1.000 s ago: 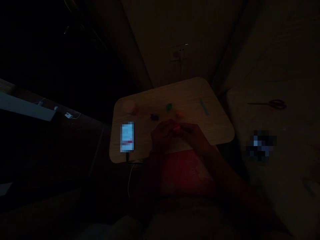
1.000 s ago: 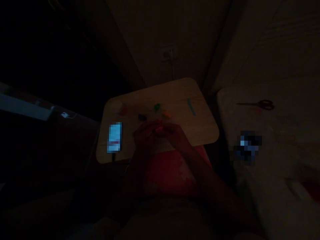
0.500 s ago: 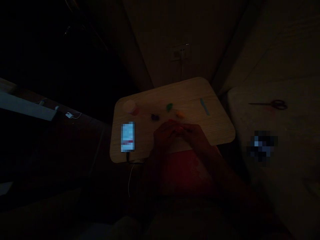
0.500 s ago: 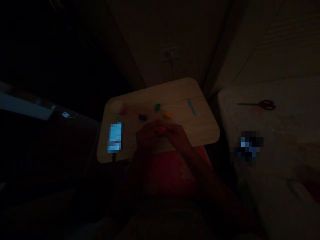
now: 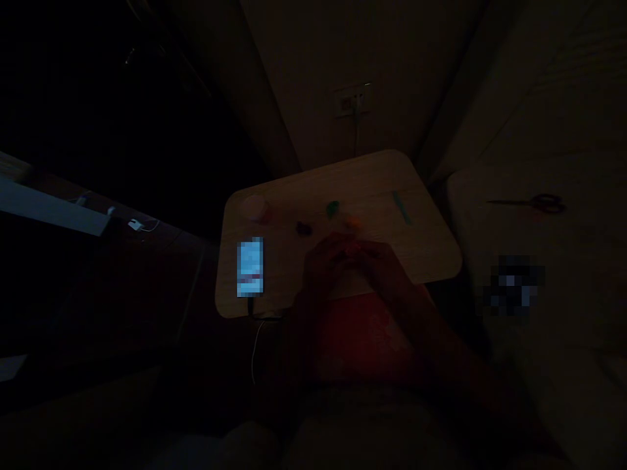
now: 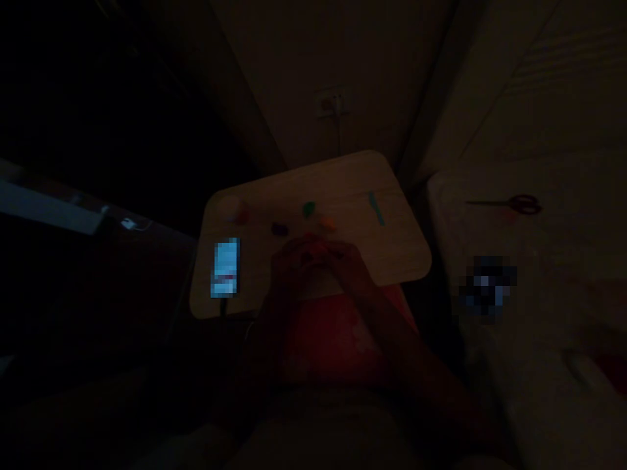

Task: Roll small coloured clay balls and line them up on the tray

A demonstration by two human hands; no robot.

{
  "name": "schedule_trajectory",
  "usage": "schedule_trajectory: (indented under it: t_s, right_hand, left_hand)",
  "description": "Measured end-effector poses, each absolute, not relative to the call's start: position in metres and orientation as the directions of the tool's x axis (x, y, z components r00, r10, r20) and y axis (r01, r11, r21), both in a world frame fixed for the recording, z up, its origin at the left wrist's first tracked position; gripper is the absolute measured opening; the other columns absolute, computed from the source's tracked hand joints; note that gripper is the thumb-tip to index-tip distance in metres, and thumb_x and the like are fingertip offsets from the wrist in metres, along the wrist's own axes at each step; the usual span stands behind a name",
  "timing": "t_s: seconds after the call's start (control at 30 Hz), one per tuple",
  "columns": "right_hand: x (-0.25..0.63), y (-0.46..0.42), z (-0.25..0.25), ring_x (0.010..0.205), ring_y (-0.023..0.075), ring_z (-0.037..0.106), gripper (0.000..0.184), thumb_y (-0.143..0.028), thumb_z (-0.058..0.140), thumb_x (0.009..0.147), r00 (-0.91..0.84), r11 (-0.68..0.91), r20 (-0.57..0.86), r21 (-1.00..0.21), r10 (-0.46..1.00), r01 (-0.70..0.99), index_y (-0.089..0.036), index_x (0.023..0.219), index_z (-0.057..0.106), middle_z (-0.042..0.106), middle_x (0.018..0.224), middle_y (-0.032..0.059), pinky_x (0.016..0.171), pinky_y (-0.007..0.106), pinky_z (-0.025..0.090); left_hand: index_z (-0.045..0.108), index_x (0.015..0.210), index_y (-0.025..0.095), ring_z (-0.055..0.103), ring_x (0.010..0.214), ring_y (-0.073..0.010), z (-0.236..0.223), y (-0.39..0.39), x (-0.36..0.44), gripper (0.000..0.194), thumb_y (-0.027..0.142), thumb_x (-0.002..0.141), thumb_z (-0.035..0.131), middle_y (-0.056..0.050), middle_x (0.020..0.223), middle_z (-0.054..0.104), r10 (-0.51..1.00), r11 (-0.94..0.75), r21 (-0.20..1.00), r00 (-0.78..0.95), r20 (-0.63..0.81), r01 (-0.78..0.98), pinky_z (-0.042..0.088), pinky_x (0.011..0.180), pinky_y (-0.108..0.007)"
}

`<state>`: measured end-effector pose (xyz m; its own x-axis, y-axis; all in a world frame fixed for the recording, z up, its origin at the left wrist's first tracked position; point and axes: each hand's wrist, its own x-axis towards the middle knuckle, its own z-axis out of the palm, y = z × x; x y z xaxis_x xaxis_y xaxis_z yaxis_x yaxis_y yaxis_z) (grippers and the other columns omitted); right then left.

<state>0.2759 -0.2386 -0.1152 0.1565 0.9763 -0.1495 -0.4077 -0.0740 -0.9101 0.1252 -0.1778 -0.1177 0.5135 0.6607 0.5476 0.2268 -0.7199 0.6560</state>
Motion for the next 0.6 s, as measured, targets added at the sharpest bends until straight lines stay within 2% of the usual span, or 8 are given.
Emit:
schedule_trajectory:
  t_s: [0.23,0.43,0.6]
  right_hand:
    - [0.2743,-0.2386,-0.1157,0.093,0.0233,0.074,0.032,-0.052,0.087,0.075,0.086,-0.109,-0.168,-0.878,0.982,-0.466,-0.023,0.088,0.084,0.082,0.098,0.0069,0.091,0.04,0.06]
    - [0.2756,-0.2407,-0.1153,0.096,0.0253,0.076,0.037,-0.056,0.088,0.072,0.037,-0.144,-0.187,-0.857,0.982,-0.495,-0.022,0.085,0.083,0.082,0.099,0.0077,0.093,0.043,0.061]
    - [0.2738,-0.2405,-0.1114,0.111,0.029,0.074,0.039,-0.058,0.086,0.072,0.013,-0.183,-0.218,-0.85,0.976,-0.494,-0.024,0.092,0.084,0.08,0.117,0.0094,0.097,0.045,0.061]
  left_hand:
    - [0.079,0.112,0.021,0.075,0.108,-0.0212,-0.1114,-0.1795,0.1244,0.026,0.038,0.1,0.062,-0.009,0.114,0.08,0.673,-0.705,0.683,0.482,0.561,0.189,0.061,0.097,-0.037]
    - [0.08,0.107,0.022,0.076,0.104,-0.021,-0.1148,-0.1808,0.1221,0.026,0.039,0.1,0.062,-0.008,0.11,0.081,0.678,-0.717,0.649,0.475,0.561,0.256,0.062,0.096,-0.038]
    - [0.081,0.103,0.022,0.077,0.1,-0.0207,-0.1179,-0.1808,0.1199,0.029,0.042,0.101,0.06,-0.007,0.107,0.082,0.688,-0.717,0.634,0.444,0.574,0.292,0.063,0.092,-0.037]
